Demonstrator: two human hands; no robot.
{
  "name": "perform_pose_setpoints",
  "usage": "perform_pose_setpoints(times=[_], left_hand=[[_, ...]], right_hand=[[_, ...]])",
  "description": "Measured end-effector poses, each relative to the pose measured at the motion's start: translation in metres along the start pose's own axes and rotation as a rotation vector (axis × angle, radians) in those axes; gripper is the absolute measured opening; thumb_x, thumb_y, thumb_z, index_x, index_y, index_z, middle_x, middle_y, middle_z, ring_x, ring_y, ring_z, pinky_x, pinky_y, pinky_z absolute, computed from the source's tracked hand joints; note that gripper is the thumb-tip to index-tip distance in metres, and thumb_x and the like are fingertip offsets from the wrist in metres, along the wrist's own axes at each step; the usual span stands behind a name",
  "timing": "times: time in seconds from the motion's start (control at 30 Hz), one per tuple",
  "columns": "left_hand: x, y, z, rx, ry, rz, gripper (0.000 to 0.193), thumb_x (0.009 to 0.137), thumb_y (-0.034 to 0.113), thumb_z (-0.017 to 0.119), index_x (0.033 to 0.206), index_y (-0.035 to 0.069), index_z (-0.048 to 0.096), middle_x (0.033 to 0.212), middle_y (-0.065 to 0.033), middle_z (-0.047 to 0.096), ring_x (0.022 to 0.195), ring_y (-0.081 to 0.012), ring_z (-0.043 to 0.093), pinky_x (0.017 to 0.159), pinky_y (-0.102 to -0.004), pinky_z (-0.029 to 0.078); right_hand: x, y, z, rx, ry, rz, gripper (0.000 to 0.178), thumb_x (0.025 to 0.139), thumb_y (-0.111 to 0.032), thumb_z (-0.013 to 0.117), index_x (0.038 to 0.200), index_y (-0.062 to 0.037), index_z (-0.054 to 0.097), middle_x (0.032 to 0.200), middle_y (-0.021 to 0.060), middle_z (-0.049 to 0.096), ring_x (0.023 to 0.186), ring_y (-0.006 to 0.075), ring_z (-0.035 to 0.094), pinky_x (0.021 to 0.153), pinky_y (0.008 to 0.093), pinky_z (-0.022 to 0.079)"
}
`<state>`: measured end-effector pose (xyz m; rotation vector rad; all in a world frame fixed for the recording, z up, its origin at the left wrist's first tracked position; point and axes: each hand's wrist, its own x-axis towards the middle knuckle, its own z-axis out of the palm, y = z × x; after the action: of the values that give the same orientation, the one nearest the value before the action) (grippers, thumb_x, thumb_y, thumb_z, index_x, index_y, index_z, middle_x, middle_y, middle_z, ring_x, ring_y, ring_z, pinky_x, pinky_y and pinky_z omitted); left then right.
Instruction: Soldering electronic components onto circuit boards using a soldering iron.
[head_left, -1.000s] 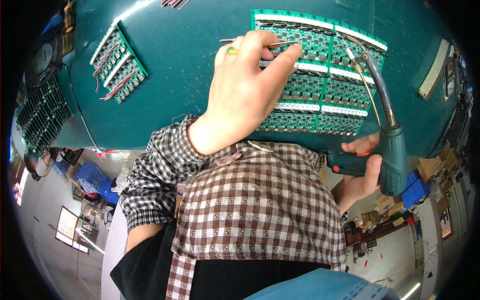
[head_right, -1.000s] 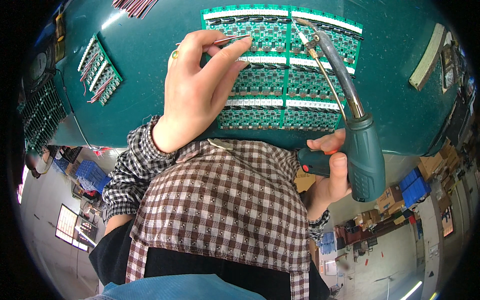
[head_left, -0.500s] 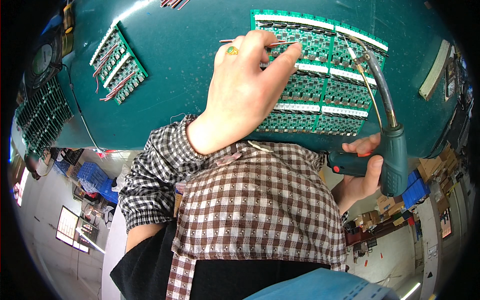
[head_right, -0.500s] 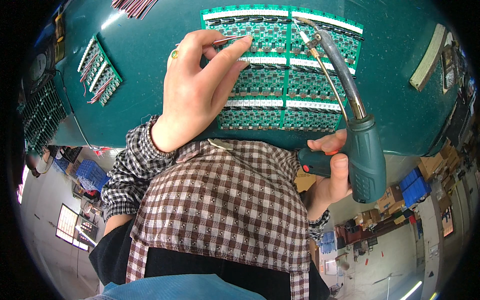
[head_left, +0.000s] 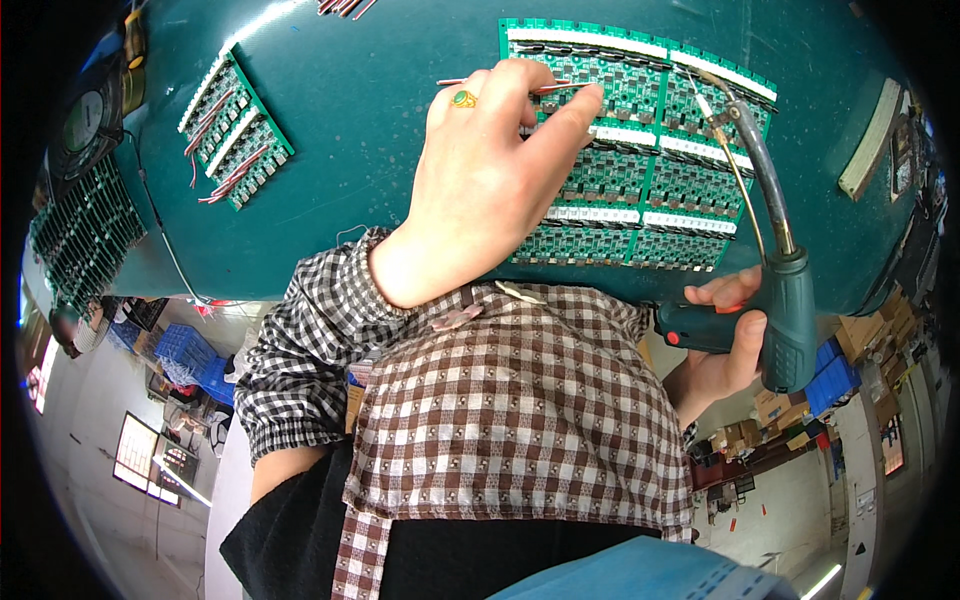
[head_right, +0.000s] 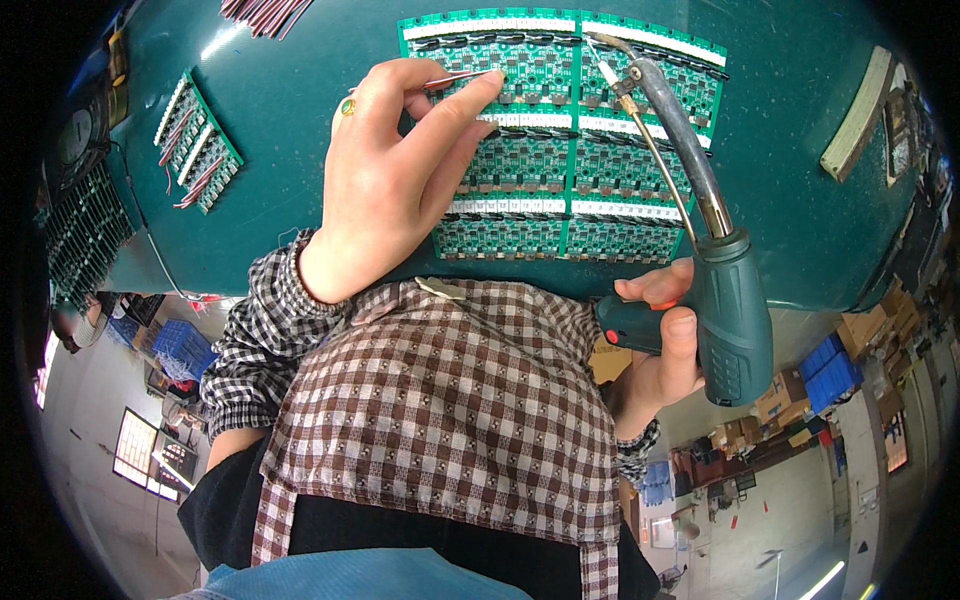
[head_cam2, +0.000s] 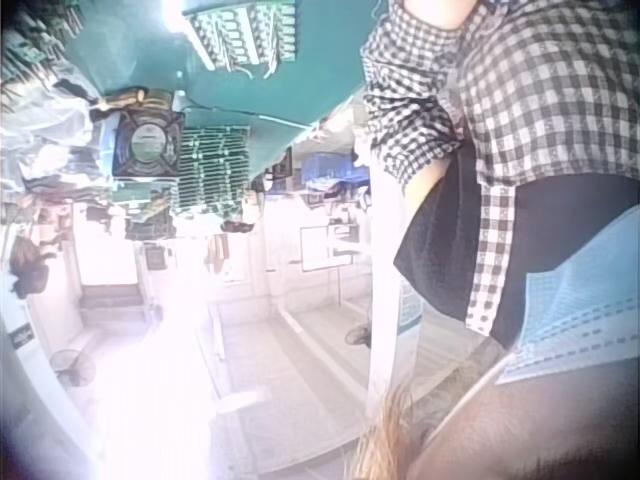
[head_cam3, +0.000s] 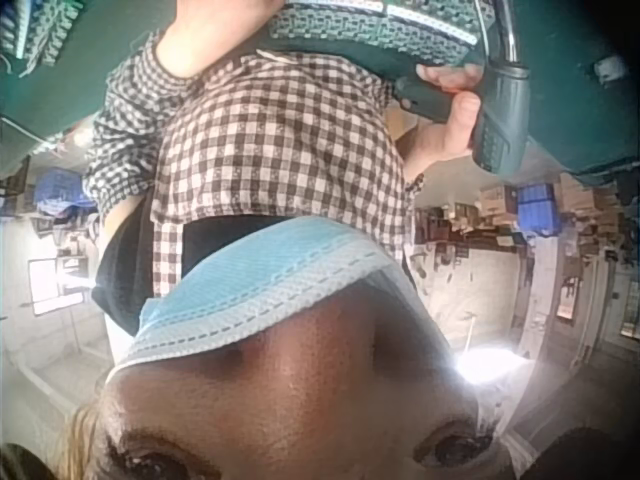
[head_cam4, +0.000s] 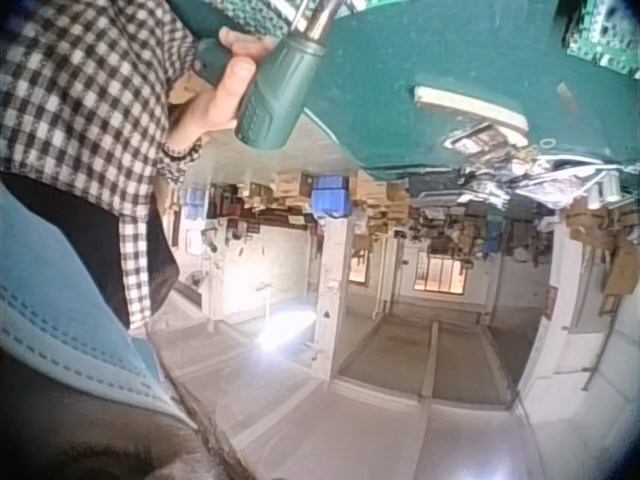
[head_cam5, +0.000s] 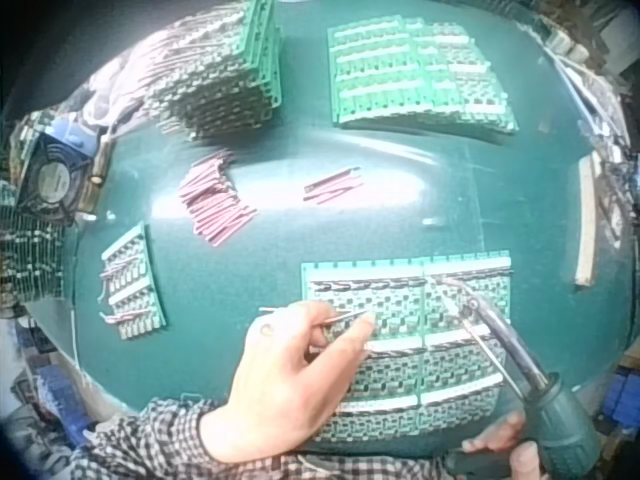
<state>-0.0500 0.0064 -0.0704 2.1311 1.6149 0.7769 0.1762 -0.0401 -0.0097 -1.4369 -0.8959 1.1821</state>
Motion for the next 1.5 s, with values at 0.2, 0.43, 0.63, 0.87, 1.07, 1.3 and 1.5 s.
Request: perform_pose_setpoints(times=[0.2, 0.43, 0.63, 0.87, 1.07, 1.3, 1.5], left_hand=[[-0.001, 0.0, -0.003, 0.027, -0.018, 0.002, 0.039, 0.07, 0.006, 0.071, 0.108, 0.012, 0.064, 0.097, -0.0067, 0.052, 0.071, -0.0155, 0.049, 0.067, -0.0298, 0.041], [0.003, -0.004, -0.002, 0.074, -0.055, 0.034, 0.04, 0.071, 0.009, 0.07, 0.109, 0.016, 0.064, 0.096, -0.0031, 0.05, 0.072, -0.0142, 0.047, 0.063, -0.0296, 0.035], [0.0, -0.007, 0.001, 0.068, -0.03, 0.063, 0.042, 0.07, 0.009, 0.07, 0.111, 0.019, 0.064, 0.096, -0.0022, 0.049, 0.072, -0.0143, 0.046, 0.064, -0.0299, 0.034], [-0.008, -0.008, 0.002, -0.086, 0.089, -0.014, 0.043, 0.069, 0.005, 0.073, 0.11, 0.014, 0.064, 0.1, -0.0057, 0.049, 0.066, -0.0138, 0.047, 0.06, -0.0273, 0.042], [-0.003, -0.008, -0.002, -0.041, 0.036, 0.02, 0.042, 0.068, 0.005, 0.073, 0.109, 0.013, 0.065, 0.101, -0.0067, 0.049, 0.065, -0.0134, 0.046, 0.058, -0.0258, 0.043], [0.004, -0.013, -0.004, 0.008, -0.017, 0.076, 0.041, 0.068, 0.007, 0.072, 0.107, 0.013, 0.065, 0.099, -0.0055, 0.05, 0.067, -0.0153, 0.044, 0.061, -0.0284, 0.041], [0.006, -0.013, -0.006, -0.021, -0.035, 0.079, 0.04, 0.068, 0.007, 0.072, 0.107, 0.013, 0.064, 0.097, -0.0043, 0.051, 0.067, -0.016, 0.043, 0.061, -0.0287, 0.039]], right_hand=[[0.0, -0.002, 0.002, -0.004, 0.005, 0.017, 0.036, 0.079, -0.018, 0.061, 0.099, 0.0094, 0.051, 0.077, 0.0142, 0.053, 0.063, 0.0228, 0.059, 0.055, 0.0361, 0.056], [0.004, -0.002, 0.002, -0.009, -0.008, -0.008, 0.035, 0.079, -0.02, 0.062, 0.095, 0.0093, 0.051, 0.075, 0.0142, 0.053, 0.061, 0.0226, 0.057, 0.054, 0.036, 0.056], [0.005, -0.001, 0.001, -0.004, -0.015, -0.01, 0.037, 0.079, -0.021, 0.062, 0.096, 0.0093, 0.051, 0.075, 0.014, 0.052, 0.061, 0.0223, 0.057, 0.054, 0.0361, 0.056], [0.005, -0.003, -0.003, -0.086, -0.069, 0.019, 0.046, 0.084, -0.031, 0.058, 0.108, 0.0064, 0.048, 0.075, 0.0105, 0.05, 0.067, 0.022, 0.055, 0.058, 0.0351, 0.054], [0.005, -0.003, -0.004, -0.072, -0.089, 0.025, 0.045, 0.084, -0.031, 0.058, 0.108, 0.0061, 0.048, 0.077, 0.0107, 0.051, 0.068, 0.022, 0.056, 0.059, 0.0356, 0.055], [0.005, -0.002, -0.002, -0.083, -0.067, 0.015, 0.044, 0.084, -0.031, 0.058, 0.107, 0.0061, 0.049, 0.076, 0.0106, 0.051, 0.066, 0.0219, 0.056, 0.057, 0.0345, 0.055], [0.006, -0.003, 0.001, -0.092, -0.04, 0.014, 0.044, 0.084, -0.031, 0.058, 0.106, 0.006, 0.049, 0.075, 0.0102, 0.05, 0.064, 0.0216, 0.055, 0.056, 0.0344, 0.054]])
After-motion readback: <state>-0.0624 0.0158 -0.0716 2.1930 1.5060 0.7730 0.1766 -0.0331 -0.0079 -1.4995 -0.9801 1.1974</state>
